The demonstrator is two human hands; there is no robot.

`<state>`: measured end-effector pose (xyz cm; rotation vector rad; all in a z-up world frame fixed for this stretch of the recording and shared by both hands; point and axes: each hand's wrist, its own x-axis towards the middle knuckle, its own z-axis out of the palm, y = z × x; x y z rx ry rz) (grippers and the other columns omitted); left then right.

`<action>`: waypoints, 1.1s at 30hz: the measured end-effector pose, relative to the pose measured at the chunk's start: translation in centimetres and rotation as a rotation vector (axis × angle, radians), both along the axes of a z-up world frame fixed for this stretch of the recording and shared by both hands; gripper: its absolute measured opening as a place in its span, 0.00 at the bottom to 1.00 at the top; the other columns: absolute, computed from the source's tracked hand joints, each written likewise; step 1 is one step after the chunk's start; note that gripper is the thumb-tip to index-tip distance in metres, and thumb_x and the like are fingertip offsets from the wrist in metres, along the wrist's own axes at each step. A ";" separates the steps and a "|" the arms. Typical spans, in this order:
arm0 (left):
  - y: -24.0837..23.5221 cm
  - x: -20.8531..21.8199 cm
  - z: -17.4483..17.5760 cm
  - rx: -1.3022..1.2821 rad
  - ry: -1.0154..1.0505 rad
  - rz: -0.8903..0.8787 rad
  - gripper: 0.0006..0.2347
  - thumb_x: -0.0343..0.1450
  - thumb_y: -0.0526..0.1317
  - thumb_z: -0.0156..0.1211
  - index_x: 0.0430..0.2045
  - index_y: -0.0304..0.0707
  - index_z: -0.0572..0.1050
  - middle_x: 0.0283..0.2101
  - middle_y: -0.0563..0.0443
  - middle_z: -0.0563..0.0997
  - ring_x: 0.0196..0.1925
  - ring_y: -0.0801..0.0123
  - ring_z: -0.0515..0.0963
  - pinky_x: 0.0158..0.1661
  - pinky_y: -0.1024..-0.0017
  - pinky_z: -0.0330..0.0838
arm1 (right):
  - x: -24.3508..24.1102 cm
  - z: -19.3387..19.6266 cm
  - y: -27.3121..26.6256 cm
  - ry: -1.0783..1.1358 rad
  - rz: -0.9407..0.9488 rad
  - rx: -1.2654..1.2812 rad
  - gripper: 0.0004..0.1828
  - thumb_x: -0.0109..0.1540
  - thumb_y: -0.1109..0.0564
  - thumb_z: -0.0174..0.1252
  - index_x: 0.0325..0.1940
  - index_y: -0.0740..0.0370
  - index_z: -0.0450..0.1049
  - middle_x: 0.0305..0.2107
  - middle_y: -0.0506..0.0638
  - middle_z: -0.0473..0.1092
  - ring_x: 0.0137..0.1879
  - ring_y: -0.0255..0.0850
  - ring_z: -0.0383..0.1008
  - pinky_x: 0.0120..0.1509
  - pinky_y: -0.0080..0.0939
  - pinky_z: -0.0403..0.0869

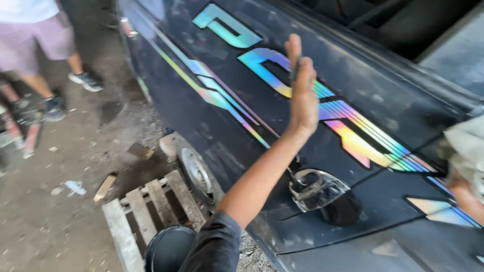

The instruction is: The person cleans the side of a dark-colored Hyundai truck using a white cloth and a dark sponge. They repeatedly wipe the vehicle's body, dip the sponge into a bucket of water, and scrub the surface, focusing on the area around the 'Hyundai Racing' and 'PDR' decals.

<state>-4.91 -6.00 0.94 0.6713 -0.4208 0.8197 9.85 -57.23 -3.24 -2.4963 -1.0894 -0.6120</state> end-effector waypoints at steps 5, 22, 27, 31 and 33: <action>0.1 0.1 -0.7 0.089 -0.019 0.111 0.27 0.84 0.50 0.35 0.79 0.49 0.40 0.84 0.58 0.30 0.85 0.70 0.25 0.78 0.63 0.25 | -19.9 10.1 17.0 0.258 0.189 0.383 0.31 0.57 0.51 0.66 0.63 0.63 0.72 0.30 0.48 0.72 0.33 0.38 0.73 0.41 0.37 0.72; -5.6 -10.1 -2.5 0.154 0.119 -0.006 0.27 0.81 0.45 0.37 0.78 0.49 0.43 0.82 0.59 0.39 0.83 0.71 0.37 0.75 0.65 0.31 | -23.7 13.0 19.3 -0.758 -0.073 0.057 0.32 0.51 0.54 0.73 0.59 0.60 0.76 0.43 0.56 0.74 0.44 0.51 0.77 0.47 0.48 0.78; -9.7 -18.1 -6.7 0.192 0.215 -0.052 0.28 0.80 0.45 0.40 0.78 0.47 0.45 0.83 0.57 0.41 0.80 0.63 0.50 0.73 0.62 0.35 | -26.1 12.3 19.1 -0.624 -0.034 0.145 0.32 0.53 0.54 0.72 0.61 0.60 0.74 0.44 0.57 0.74 0.46 0.53 0.77 0.49 0.50 0.77; -11.3 -25.8 -11.0 0.326 0.418 -0.031 0.27 0.79 0.45 0.40 0.76 0.44 0.47 0.82 0.53 0.42 0.83 0.67 0.37 0.73 0.63 0.32 | -31.5 6.7 18.3 -0.339 0.044 0.271 0.33 0.50 0.55 0.69 0.59 0.65 0.73 0.40 0.60 0.73 0.45 0.57 0.76 0.50 0.52 0.77; -11.7 -30.3 -13.5 0.393 0.543 -0.025 0.27 0.78 0.46 0.39 0.75 0.45 0.48 0.81 0.53 0.41 0.82 0.67 0.37 0.72 0.63 0.31 | -36.2 2.1 17.2 -0.231 0.065 0.260 0.34 0.49 0.54 0.69 0.58 0.67 0.73 0.38 0.61 0.73 0.44 0.58 0.76 0.49 0.53 0.77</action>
